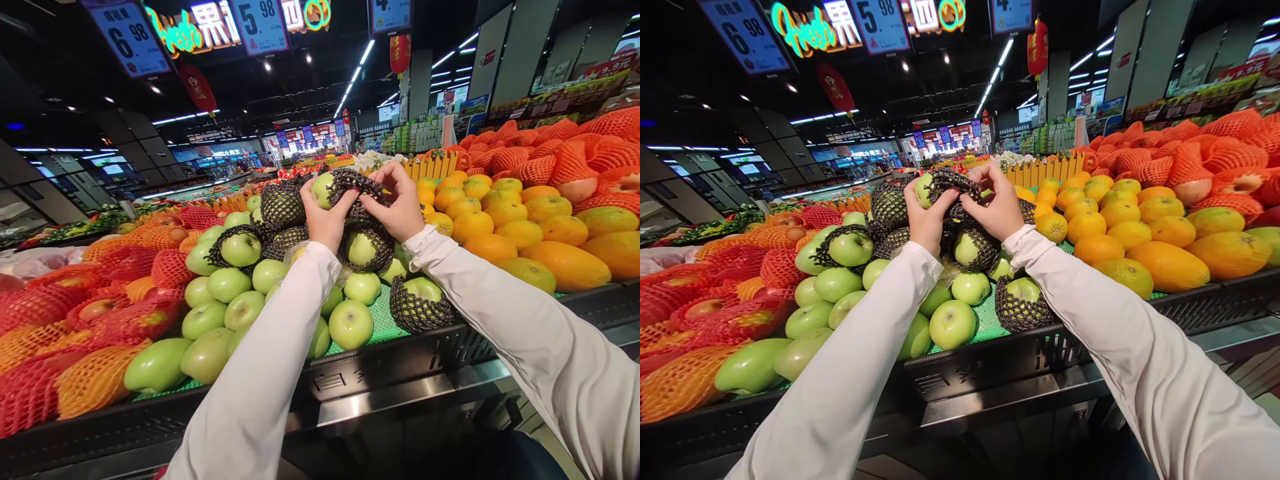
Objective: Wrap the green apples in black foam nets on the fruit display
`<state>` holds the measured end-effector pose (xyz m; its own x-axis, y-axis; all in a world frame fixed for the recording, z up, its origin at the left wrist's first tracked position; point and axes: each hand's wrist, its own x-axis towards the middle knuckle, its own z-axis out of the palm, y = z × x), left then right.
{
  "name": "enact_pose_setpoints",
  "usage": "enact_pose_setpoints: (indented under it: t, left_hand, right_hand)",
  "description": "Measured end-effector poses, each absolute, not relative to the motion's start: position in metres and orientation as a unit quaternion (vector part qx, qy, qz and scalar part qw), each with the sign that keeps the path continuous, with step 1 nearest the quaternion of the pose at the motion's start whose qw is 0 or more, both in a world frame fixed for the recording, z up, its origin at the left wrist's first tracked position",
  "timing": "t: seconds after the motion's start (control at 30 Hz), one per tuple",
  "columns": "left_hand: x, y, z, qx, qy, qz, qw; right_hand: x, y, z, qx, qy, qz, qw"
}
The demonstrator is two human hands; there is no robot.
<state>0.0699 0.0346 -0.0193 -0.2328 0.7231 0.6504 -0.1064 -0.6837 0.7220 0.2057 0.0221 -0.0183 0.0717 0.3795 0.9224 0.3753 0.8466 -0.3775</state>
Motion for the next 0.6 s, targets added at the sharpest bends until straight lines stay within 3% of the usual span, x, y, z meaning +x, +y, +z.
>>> enact_pose_setpoints:
  t: [0.33,0.6]
  left_hand:
    - [0.069,0.035,-0.02,0.553,0.266,0.745,0.262]
    - [0.07,0.03,-0.018,0.569,0.258,0.745,0.232]
  right_hand:
    - [0.205,0.018,-0.013,-0.257,-0.703,0.049,0.661]
    - [0.21,0.031,-0.021,-0.286,-0.651,-0.007,0.703]
